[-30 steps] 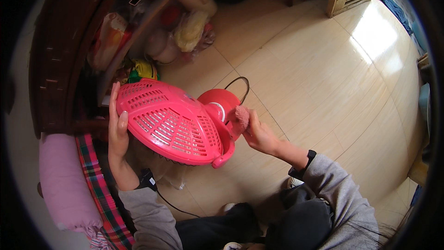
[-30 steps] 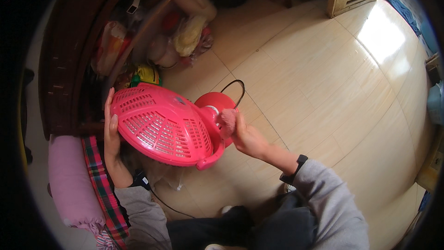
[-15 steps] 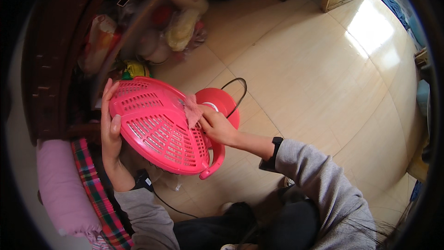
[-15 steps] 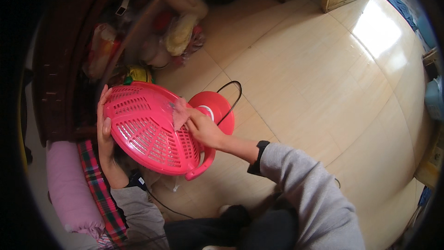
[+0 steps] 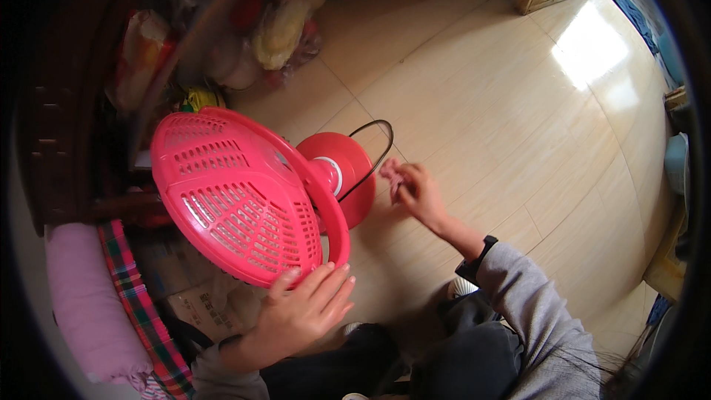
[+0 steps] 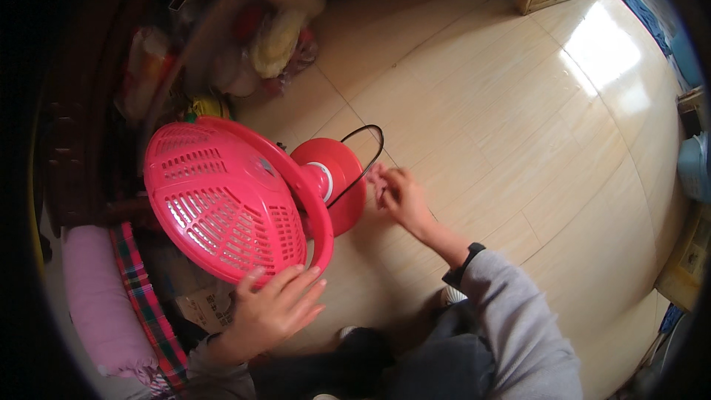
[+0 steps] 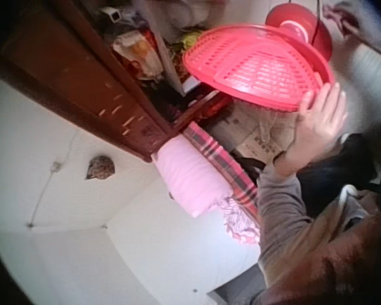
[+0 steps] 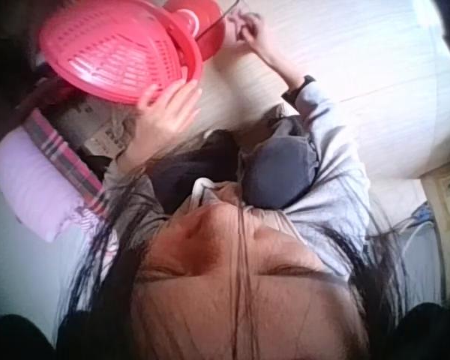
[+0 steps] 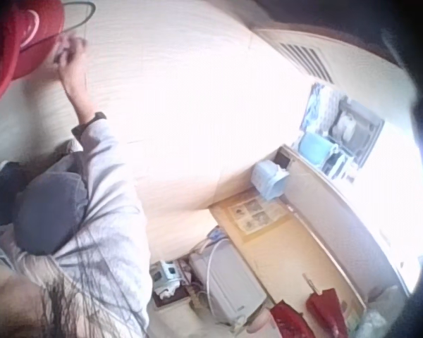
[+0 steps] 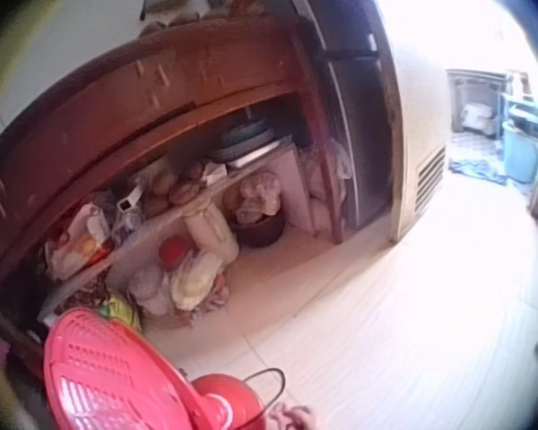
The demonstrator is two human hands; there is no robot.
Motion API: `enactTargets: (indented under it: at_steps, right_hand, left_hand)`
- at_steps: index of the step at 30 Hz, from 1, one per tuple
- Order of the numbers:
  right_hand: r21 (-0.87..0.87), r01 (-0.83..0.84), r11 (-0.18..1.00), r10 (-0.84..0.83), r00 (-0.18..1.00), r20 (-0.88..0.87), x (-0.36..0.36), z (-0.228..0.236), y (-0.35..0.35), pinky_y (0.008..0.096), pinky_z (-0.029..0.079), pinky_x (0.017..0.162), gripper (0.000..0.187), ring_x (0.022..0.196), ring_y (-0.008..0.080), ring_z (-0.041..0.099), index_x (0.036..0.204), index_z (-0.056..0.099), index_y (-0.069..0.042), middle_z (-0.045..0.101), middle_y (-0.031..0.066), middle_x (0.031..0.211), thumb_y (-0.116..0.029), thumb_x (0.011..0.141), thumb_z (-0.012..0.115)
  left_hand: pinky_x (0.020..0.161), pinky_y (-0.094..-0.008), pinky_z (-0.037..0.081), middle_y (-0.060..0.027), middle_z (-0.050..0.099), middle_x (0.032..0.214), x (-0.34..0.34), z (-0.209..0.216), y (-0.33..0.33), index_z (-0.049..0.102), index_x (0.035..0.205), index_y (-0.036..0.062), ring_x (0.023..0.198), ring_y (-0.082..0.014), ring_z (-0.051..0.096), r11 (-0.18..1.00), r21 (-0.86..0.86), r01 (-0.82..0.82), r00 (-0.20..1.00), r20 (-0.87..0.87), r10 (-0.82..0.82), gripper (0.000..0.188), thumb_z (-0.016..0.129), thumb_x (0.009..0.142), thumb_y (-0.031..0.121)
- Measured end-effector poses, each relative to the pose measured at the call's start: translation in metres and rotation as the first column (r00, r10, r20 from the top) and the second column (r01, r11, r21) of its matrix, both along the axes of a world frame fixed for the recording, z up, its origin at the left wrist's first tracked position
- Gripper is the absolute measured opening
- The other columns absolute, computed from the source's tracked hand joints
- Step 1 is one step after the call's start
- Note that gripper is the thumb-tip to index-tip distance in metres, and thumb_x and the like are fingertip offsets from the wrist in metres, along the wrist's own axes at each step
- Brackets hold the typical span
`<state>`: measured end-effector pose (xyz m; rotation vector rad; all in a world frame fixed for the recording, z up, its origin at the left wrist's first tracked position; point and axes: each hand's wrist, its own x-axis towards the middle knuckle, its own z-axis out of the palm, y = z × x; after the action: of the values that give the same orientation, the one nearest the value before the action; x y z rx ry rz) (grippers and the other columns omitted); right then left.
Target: The person assembles a pink electric fan by hand, attaching the front grille and securing it with a knob. They briefly wash their hands at a sink before returning to tighten the fan components.
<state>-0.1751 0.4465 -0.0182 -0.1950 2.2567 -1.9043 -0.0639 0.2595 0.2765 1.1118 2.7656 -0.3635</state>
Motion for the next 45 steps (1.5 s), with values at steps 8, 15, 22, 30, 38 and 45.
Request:
enactTargets:
  at_steps: [8, 15, 22, 30, 38, 45]
  right_hand:
    - [-0.069, -0.368, 0.927, 0.365, 0.85, 0.38, 0.081, 0.008, -0.036, 0.043, 0.053, 0.09, 0.04, 0.104, 0.0411, 0.064, 0.123, 0.064, -0.004, 0.06, 0.0238, 0.12, -0.004, 0.083, 0.059]
    - [0.451, -0.285, 0.846, 0.432, 0.862, -0.266, 0.048, -0.029, -0.068, 0.0391, 0.053, 0.095, 0.042, 0.121, 0.032, 0.053, 0.125, 0.061, -0.003, 0.05, 0.0159, 0.135, -0.006, 0.083, 0.061]
    - [0.537, -0.411, 0.737, 0.65, 0.647, -0.397, 0.067, -0.047, -0.085, 0.0382, 0.056, 0.078, 0.029, 0.117, 0.0251, 0.052, 0.11, 0.069, -0.005, 0.05, 0.0111, 0.136, -0.018, 0.086, 0.059]
    - [0.497, -0.46, 0.736, 0.646, 0.696, -0.313, 0.049, -0.031, -0.093, 0.0426, 0.056, 0.072, 0.03, 0.097, 0.0276, 0.062, 0.112, 0.065, -0.005, 0.059, 0.0104, 0.112, -0.013, 0.083, 0.061]
    - [-0.035, -0.189, 0.981, 0.158, 0.897, -0.412, -0.054, 0.027, -0.115, 0.0424, 0.055, 0.083, 0.036, 0.101, 0.035, 0.062, 0.122, 0.063, -0.006, 0.061, 0.0153, 0.11, -0.009, 0.085, 0.067]
    - [0.159, -0.367, 0.917, 0.4, 0.836, -0.377, -0.047, -0.006, -0.165, 0.0451, 0.051, 0.091, 0.054, 0.11, 0.0385, 0.058, 0.136, 0.054, -0.004, 0.056, 0.0183, 0.122, -0.006, 0.082, 0.063]
  left_hand:
    - [0.082, -0.0321, 0.051, -0.005, 0.068, 0.113, 0.053, -0.067, -0.009, 0.067, 0.118, 0.0055, 0.102, -0.0196, 0.064, 0.579, 0.003, -0.816, 0.281, 0.876, 0.391, 0.04, 0.076, 0.086, 0.029]
    - [0.115, -0.049, 0.036, -0.011, 0.027, 0.161, 0.065, -0.128, -0.012, 0.02, 0.158, 0.0061, 0.145, -0.0313, 0.036, -0.277, 0.186, -0.943, 0.192, 0.981, 0.002, 0.076, 0.066, 0.098, 0.015]
    - [0.115, -0.0473, 0.037, -0.0126, 0.038, 0.154, 0.054, -0.129, 0.003, 0.026, 0.155, 0.0028, 0.14, -0.0309, 0.044, -0.356, 0.247, -0.901, 0.166, 0.955, 0.244, 0.061, 0.056, 0.104, 0.015]
    - [0.111, -0.0402, 0.04, -0.0139, 0.051, 0.142, 0.071, -0.135, -0.023, 0.033, 0.151, 0.001, 0.129, -0.0245, 0.053, -0.379, 0.275, -0.884, 0.112, 0.909, 0.401, 0.051, 0.052, 0.104, 0.007]
    - [0.101, -0.0431, 0.052, -0.012, 0.053, 0.137, 0.063, -0.115, -0.043, 0.043, 0.143, -0.001, 0.122, -0.0268, 0.059, -0.673, 0.294, -0.678, 0.046, 0.931, 0.362, 0.049, 0.059, 0.097, -0.001]
    - [0.096, -0.0412, 0.057, -0.0129, 0.05, 0.142, 0.067, -0.132, -0.052, 0.044, 0.141, -0.001, 0.122, -0.0244, 0.058, -0.672, 0.357, -0.648, 0.031, 0.895, 0.446, 0.047, 0.059, 0.097, -0.002]
